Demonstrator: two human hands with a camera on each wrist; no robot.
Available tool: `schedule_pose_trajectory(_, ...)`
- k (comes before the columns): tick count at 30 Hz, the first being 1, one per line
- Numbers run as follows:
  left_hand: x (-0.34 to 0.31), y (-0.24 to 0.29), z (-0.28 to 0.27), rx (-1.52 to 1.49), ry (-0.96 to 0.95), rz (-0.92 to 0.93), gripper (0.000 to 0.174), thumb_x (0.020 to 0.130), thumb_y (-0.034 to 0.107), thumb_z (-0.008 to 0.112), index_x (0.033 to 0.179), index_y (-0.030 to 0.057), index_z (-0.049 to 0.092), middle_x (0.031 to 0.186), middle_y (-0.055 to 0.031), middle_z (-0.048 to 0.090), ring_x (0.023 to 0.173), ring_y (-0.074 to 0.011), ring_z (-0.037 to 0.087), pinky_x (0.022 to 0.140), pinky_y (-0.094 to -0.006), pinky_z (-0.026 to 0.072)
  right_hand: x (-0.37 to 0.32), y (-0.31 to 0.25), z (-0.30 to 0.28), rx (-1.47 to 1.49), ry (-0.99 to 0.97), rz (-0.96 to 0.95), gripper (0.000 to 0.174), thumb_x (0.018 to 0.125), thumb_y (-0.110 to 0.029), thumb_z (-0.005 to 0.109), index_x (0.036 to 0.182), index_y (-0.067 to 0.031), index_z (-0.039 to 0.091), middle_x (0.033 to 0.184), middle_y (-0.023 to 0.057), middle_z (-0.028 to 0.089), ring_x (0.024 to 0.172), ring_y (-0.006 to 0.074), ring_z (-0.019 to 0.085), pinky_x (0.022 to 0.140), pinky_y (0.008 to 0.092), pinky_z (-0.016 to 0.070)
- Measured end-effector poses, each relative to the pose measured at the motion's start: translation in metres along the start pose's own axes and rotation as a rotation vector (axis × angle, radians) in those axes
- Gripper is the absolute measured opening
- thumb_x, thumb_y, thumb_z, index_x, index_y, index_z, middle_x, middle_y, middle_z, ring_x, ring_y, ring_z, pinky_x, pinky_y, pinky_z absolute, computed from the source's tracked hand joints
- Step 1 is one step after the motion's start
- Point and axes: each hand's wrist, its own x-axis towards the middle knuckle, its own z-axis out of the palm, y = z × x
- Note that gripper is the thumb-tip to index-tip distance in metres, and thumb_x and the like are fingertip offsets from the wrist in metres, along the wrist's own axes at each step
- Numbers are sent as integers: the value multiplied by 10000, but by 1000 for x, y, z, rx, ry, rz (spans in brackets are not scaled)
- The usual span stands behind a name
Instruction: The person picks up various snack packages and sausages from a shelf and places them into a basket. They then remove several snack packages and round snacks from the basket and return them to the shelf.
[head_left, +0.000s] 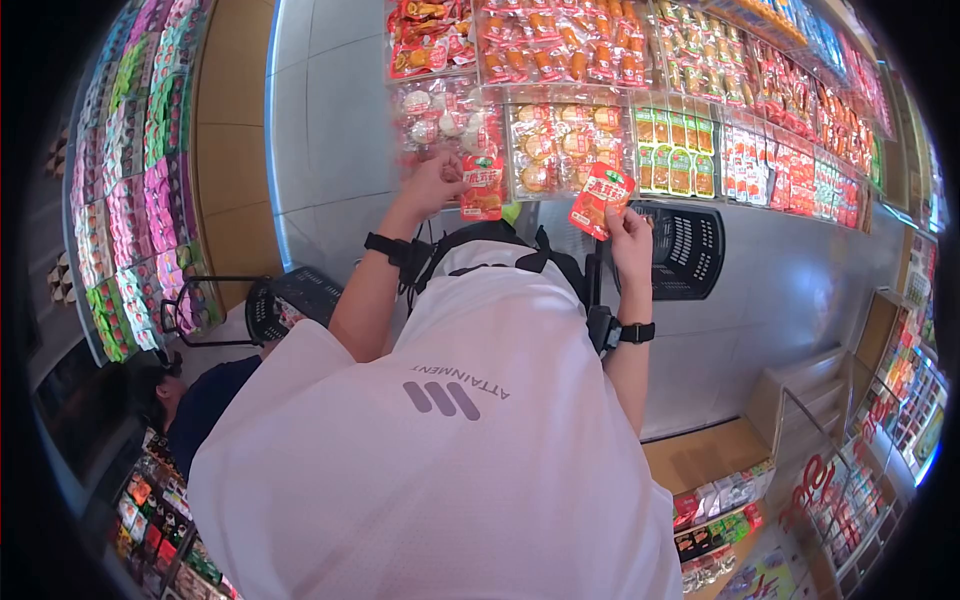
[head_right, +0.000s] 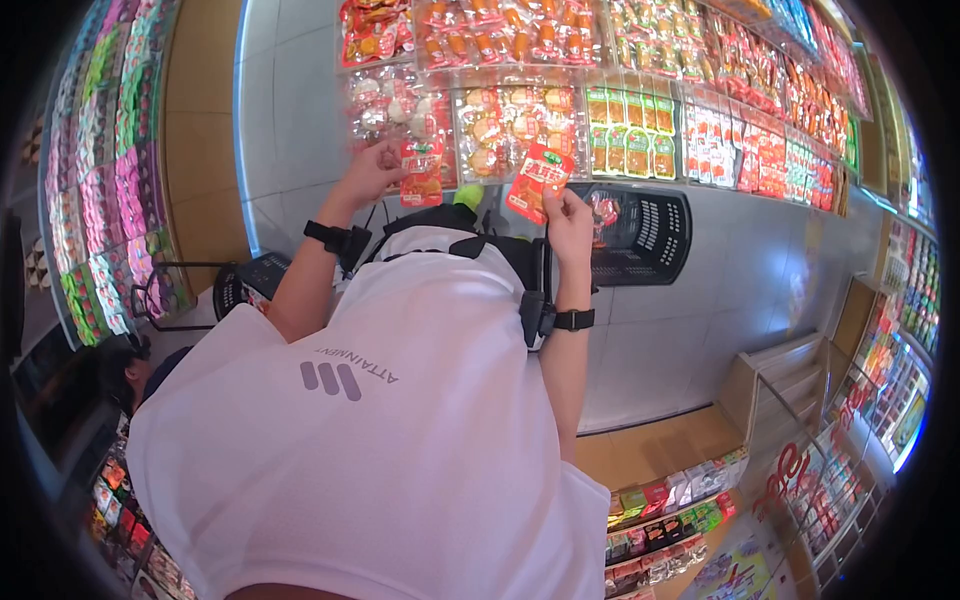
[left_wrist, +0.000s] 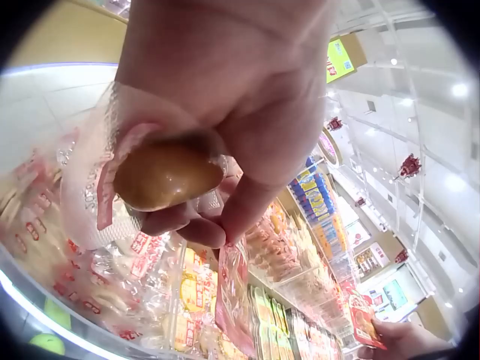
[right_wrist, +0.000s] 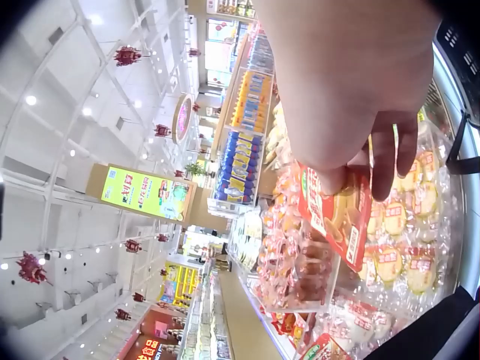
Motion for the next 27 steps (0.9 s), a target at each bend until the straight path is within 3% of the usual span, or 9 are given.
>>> schedule_pose_trajectory(3,-4,-14,-5,63,-51,-26,241,735,-51,671,815,51,468,675,10,524,625,-56,519,590,-222,473,4,9,9,37,42,25,265,906,-191,573,694,-37,532,631,-48,502,586,15,394,517,202,309)
schedule_pose_trajectory(5,-5,-31,-1,-161,30,-23,264,734,-52,669,804,67,444,669,17,516,613,-53,505,555,-217,446,1,5,8,55,65,31,261,909,-193,568,703,-38,526,630,-45,498,585,20,408,521,203,322)
schedule_pose_trajectory(8,-2,-38,-1,-140,37,-52,274,733,-55,664,804,75,433,668,15,515,606,-62,507,544,-223,438,3,11,3,85,124,13,256,914,-188,559,711,-36,523,636,-35,500,590,22,420,543,201,357)
schedule_pose_trajectory(15,10,-7,4,-16,-75,-32,265,747,-53,654,849,72,444,720,5,533,643,-71,529,583,-229,454,-16,9,-10,51,273,-8,278,919,-209,553,715,-24,514,630,-33,498,590,27,422,542,216,365)
schedule_pose_trajectory(18,16,11,11,-41,-116,-37,257,755,-45,655,866,65,451,763,0,544,677,-75,525,603,-228,445,-15,24,-16,-24,338,-53,265,904,-211,563,741,-3,539,619,15,531,577,59,457,534,255,380)
schedule_pose_trajectory(21,27,14,15,50,-129,12,252,757,-35,660,879,57,461,795,-11,555,725,-87,544,628,-236,460,-19,24,-21,-126,488,2,242,868,-213,576,831,25,583,621,113,569,556,164,531,539,332,416)
schedule_pose_trajectory(25,29,16,23,44,-166,10,231,767,-40,644,885,58,471,780,4,530,715,-78,532,622,-226,459,-23,40,-32,-160,503,85,287,869,-260,572,874,24,604,682,138,614,627,192,601,599,345,457)
schedule_pose_trajectory(26,32,15,28,101,-149,15,211,778,-59,621,872,62,475,748,23,506,684,-70,515,608,-215,457,-22,46,-35,-140,431,130,220,911,-176,538,939,30,610,783,38,636,672,65,542,611,241,430)
schedule_pose_trajectory(27,32,23,36,97,-166,33,211,778,-59,621,872,62,475,748,23,506,684,-70,515,608,-215,457,-21,55,-35,-83,414,100,224,914,-179,536,939,31,609,787,27,629,674,61,540,621,234,430)
